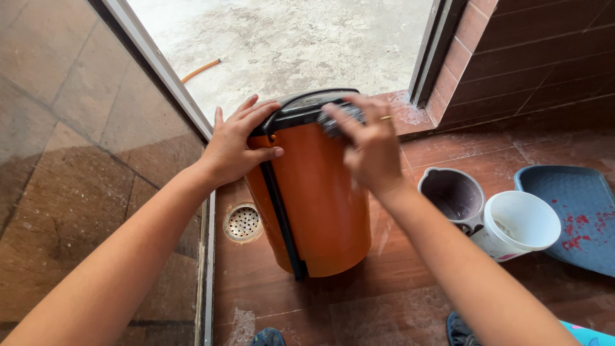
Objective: The person scrubs the lid and handle of an orange bucket with a steel wool pad, then pours water over the lid to rinse. They open the bucket and scrub the interior with the steel wool pad, rinsing with water from a small cup.
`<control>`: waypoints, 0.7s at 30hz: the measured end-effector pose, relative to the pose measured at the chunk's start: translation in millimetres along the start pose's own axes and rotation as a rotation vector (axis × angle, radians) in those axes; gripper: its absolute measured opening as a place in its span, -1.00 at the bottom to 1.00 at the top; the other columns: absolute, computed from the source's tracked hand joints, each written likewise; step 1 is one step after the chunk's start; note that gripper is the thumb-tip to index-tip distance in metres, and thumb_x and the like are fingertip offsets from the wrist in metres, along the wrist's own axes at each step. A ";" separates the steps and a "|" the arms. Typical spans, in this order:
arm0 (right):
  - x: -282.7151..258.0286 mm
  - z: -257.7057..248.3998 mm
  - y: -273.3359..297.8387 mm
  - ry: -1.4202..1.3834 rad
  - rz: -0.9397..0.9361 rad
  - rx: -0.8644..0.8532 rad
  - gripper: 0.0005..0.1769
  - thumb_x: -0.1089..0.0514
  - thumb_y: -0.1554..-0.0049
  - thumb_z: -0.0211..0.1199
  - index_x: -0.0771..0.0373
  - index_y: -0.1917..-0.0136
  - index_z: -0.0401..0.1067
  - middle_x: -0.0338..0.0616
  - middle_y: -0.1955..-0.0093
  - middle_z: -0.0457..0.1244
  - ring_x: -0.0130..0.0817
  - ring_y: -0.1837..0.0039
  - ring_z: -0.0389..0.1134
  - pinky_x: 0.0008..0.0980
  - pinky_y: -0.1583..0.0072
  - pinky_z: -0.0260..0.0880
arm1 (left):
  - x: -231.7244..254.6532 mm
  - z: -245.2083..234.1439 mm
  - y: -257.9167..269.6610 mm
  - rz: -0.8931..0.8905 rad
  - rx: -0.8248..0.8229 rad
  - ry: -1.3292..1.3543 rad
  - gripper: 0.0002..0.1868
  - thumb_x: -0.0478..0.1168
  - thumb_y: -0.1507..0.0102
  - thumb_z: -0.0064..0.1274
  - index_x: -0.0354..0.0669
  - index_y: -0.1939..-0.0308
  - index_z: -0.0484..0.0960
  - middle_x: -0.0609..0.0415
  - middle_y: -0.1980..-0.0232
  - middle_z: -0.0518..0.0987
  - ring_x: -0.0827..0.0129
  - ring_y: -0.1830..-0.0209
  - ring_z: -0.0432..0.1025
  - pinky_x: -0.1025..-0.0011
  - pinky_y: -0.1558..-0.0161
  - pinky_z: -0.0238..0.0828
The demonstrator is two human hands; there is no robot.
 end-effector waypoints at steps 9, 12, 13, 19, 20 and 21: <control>109.4 0.5 24.5 -0.309 0.337 -0.163 -0.36 0.07 -0.08 0.55 0.09 -0.39 0.42 0.06 -0.32 0.33 -0.07 -0.30 0.38 -0.14 -0.29 0.39 | 8.5 -0.3 5.1 0.140 0.019 0.077 -0.11 0.01 -0.06 0.37 0.20 -0.45 0.36 0.23 -0.53 0.34 0.19 -0.67 -0.12 -0.36 -0.49 -0.67; 112.6 5.8 35.4 -0.329 0.404 -0.262 -0.14 -0.03 0.03 0.60 0.07 -0.45 0.29 0.02 -0.26 0.36 -0.17 -0.18 0.45 -0.22 -0.20 0.46 | 9.9 -3.2 6.8 0.153 -0.003 0.081 -0.12 -0.04 -0.05 0.38 0.20 -0.44 0.37 0.24 -0.53 0.34 0.15 -0.67 -0.15 -0.38 -0.46 -0.71; 115.2 7.4 40.8 -0.369 0.462 -0.285 -0.06 -0.06 0.09 0.61 0.06 -0.46 0.24 -0.01 -0.23 0.38 -0.24 -0.13 0.49 -0.27 -0.17 0.49 | 12.3 -3.9 7.1 0.164 -0.003 0.066 -0.12 -0.05 -0.04 0.38 0.19 -0.44 0.38 0.24 -0.53 0.35 0.14 -0.67 -0.12 -0.36 -0.47 -0.67; 109.2 -4.9 54.0 -0.445 0.437 -0.146 -0.16 -0.02 0.17 0.65 0.11 -0.28 0.28 -0.06 -0.08 0.44 -0.28 -0.09 0.52 -0.29 -0.08 0.54 | 36.2 -15.5 19.9 0.336 0.038 0.077 -0.02 0.00 0.10 0.46 0.13 -0.38 0.37 0.19 -0.48 0.35 0.12 -0.56 0.13 -0.03 -0.52 0.01; 108.0 -4.8 56.7 -0.461 0.449 -0.140 -0.20 -0.01 0.14 0.63 0.10 -0.27 0.28 -0.09 -0.07 0.44 -0.28 -0.07 0.52 -0.30 -0.07 0.55 | 38.4 -15.1 20.4 0.350 0.053 0.022 0.03 -0.03 0.15 0.47 0.11 -0.39 0.37 0.17 -0.47 0.36 0.08 -0.55 0.14 0.00 -0.50 0.07; 106.1 -4.3 58.8 -0.476 0.461 -0.135 -0.23 0.00 0.11 0.61 0.09 -0.26 0.27 -0.12 -0.05 0.45 -0.29 -0.05 0.53 -0.31 -0.06 0.55 | 39.3 -14.9 21.1 0.364 0.069 -0.033 0.07 -0.06 0.20 0.48 0.09 -0.39 0.38 0.15 -0.46 0.36 0.05 -0.53 0.15 0.02 -0.48 0.12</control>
Point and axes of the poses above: each hand's wrist, its own y-axis away from the middle knuckle, its own z-axis out of the palm, x = y × z, the point moved 8 cm from there along -y, towards the middle knuckle
